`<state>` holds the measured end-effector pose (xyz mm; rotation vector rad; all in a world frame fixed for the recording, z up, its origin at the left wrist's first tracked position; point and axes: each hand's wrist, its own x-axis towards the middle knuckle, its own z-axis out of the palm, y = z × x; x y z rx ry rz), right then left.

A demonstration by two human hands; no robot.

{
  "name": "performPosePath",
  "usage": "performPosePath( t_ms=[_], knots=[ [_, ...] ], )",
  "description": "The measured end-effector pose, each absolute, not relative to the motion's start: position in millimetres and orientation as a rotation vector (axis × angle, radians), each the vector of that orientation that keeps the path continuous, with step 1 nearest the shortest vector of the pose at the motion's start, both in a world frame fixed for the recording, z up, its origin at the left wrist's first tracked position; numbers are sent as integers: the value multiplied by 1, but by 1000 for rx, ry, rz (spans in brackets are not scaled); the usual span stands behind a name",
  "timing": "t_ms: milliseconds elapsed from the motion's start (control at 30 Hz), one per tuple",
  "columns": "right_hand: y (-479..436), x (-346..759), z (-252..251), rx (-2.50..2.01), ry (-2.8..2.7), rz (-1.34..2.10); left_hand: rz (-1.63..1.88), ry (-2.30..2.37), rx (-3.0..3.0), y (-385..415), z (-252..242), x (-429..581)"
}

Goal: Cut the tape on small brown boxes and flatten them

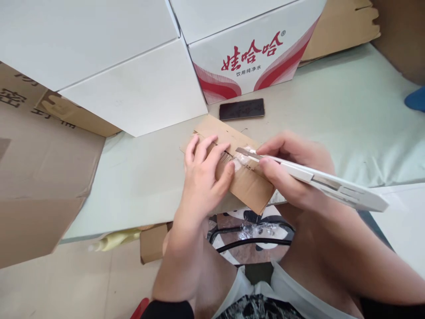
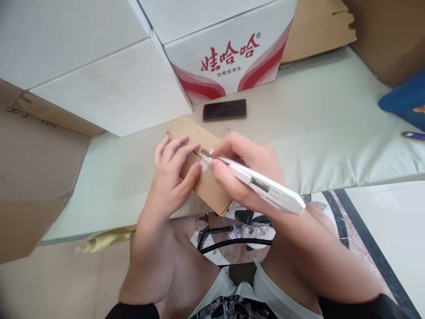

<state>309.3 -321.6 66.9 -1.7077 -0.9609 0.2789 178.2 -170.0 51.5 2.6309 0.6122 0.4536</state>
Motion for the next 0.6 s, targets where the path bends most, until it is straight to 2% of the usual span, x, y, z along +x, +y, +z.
performPosePath(
  t_ms=[600],
  knots=[
    [-318, 313, 68, -1801, -1217, 257, 420, 661, 2588, -172, 52, 180]
  ],
)
